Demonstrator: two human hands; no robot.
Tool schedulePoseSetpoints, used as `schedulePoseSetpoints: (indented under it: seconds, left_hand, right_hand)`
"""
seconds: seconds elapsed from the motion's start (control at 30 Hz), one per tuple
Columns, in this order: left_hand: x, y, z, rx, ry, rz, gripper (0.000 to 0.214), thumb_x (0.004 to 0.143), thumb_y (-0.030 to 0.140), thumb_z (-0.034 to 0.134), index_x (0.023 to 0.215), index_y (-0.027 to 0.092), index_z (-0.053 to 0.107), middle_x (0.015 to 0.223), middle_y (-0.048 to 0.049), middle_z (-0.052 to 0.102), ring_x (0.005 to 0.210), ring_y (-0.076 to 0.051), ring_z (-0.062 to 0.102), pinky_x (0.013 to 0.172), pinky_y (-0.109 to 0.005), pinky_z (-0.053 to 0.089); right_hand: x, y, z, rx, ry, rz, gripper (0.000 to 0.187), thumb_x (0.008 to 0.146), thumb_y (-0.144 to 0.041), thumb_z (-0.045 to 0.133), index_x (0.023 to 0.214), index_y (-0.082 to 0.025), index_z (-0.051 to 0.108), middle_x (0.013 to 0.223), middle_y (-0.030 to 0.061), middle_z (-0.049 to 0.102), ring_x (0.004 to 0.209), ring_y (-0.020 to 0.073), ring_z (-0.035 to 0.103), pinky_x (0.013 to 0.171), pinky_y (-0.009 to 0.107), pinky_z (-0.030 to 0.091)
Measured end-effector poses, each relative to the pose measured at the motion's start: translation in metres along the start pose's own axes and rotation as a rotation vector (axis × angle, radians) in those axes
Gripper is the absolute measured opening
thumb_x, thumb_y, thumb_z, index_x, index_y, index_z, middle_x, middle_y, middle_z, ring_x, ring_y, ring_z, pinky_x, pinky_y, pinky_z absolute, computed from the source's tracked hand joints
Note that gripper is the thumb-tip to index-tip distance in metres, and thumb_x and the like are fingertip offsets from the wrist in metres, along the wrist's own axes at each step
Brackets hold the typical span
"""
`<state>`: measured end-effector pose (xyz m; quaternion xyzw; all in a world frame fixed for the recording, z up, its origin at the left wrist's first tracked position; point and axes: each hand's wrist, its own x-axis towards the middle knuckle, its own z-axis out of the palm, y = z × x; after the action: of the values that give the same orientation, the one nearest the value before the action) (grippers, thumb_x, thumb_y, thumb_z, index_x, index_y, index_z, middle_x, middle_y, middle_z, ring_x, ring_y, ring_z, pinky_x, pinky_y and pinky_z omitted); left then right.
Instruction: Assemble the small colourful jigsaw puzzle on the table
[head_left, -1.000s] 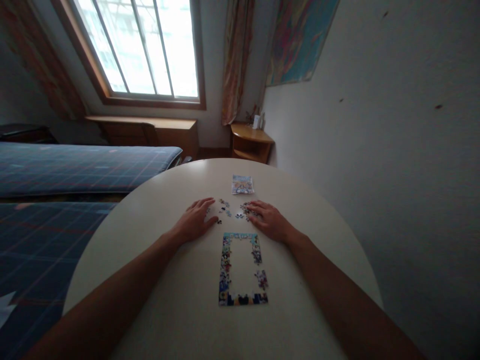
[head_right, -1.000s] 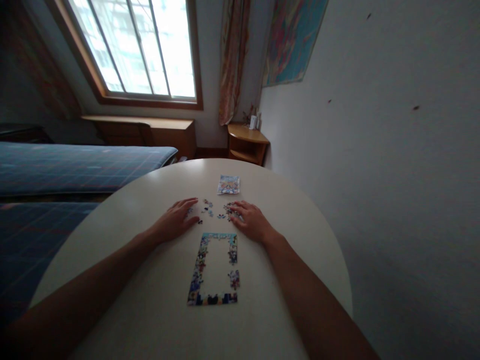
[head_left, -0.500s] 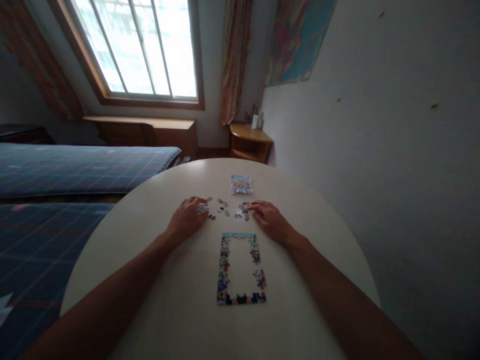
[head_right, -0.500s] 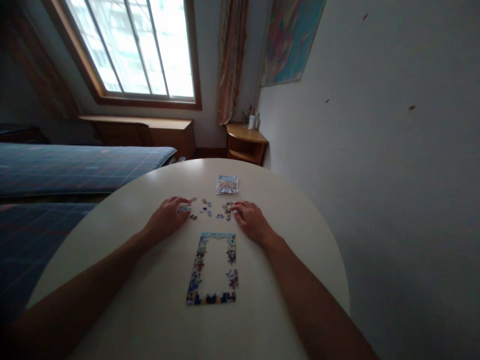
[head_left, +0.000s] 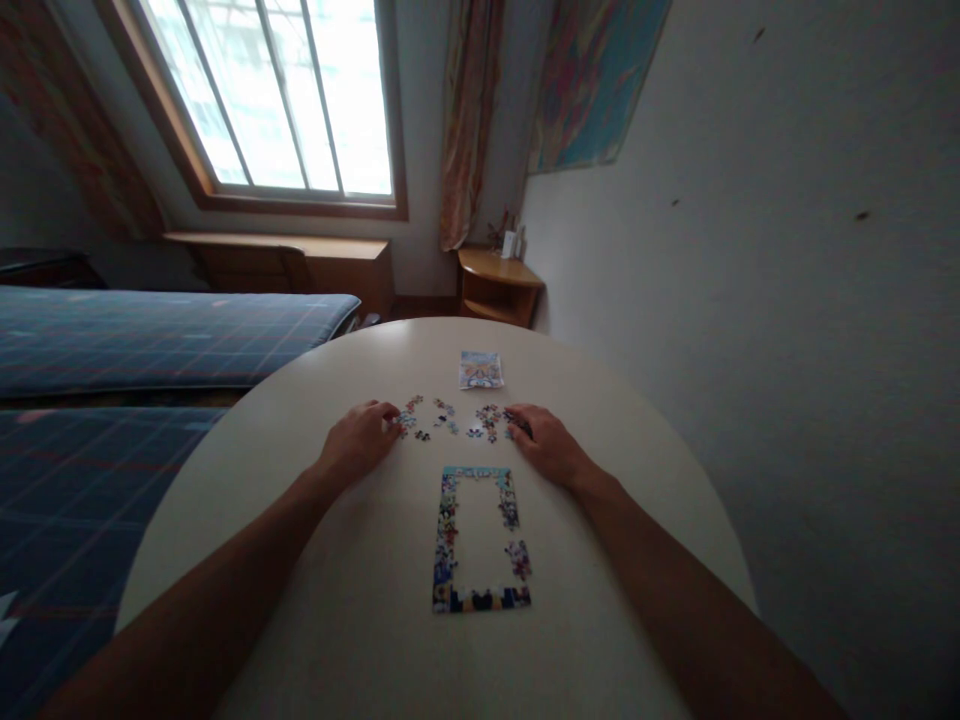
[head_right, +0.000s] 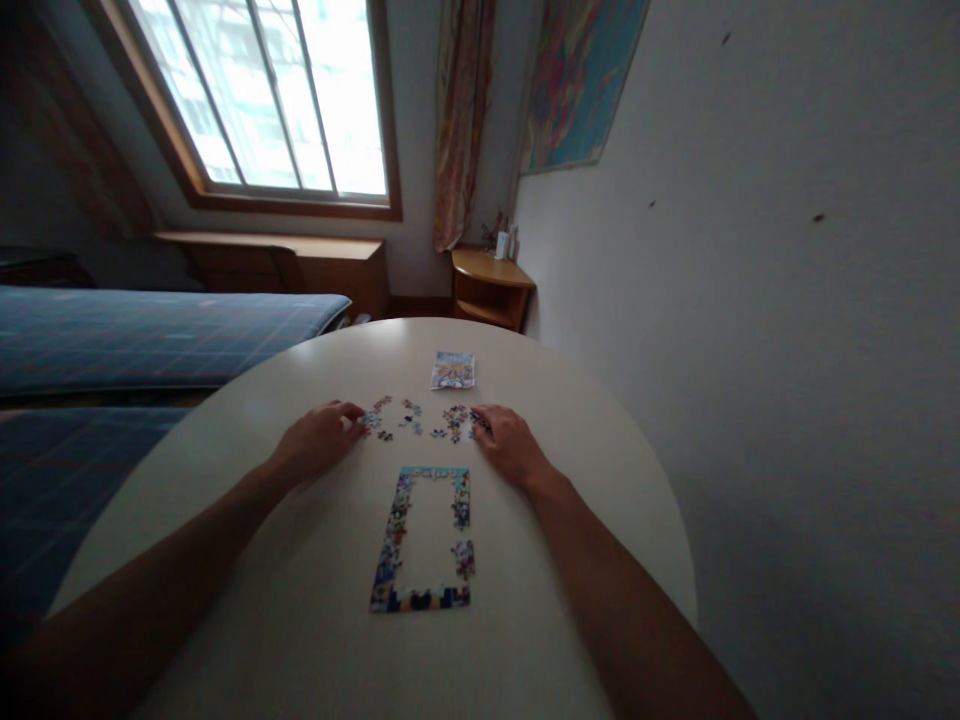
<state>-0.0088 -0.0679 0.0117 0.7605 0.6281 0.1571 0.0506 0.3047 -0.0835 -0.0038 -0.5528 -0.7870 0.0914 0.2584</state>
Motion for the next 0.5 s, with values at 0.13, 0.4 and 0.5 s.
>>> schedulePoseSetpoints:
  seconds: [0.13,0.4,0.5]
  left_hand:
    - [0.0009,0.0015,-0.0033,-0.010,-0.052,-0.027,0.029,0.091,0.036,0.050,0.111,0.022,0.067,0.108,-0.0056,0.071,0.092,-0.023,0.067,0.079,-0.034,0.050]
    - [0.0048,-0.0035,-0.0036,-0.017,-0.070,-0.077,0.029,0.089,0.030,0.053,0.114,0.027,0.067,0.103,-0.0012,0.074,0.092,-0.021,0.068,0.076,-0.030,0.049]
    - [0.0053,-0.0065,-0.0039,-0.049,-0.064,-0.082,0.028,0.088,0.030,0.053,0.112,0.027,0.068,0.102,-0.0005,0.074,0.090,-0.019,0.068,0.075,-0.028,0.049]
  right_hand:
    - [0.0006,-0.0002,0.0022,0.028,-0.001,-0.021,0.039,0.093,-0.024,0.048,0.128,-0.012,0.060,0.131,0.0139,0.062,0.124,0.0229,0.054,0.110,0.039,0.037]
    - [0.0010,0.0052,0.0055,0.058,0.016,-0.036,0.037,0.092,-0.021,0.049,0.126,-0.014,0.061,0.129,0.0135,0.063,0.122,0.0243,0.055,0.109,0.043,0.039]
    - [0.0010,0.0057,0.0059,0.056,0.021,-0.038,0.037,0.091,-0.020,0.050,0.126,-0.013,0.062,0.129,0.0138,0.063,0.122,0.0245,0.055,0.110,0.043,0.039]
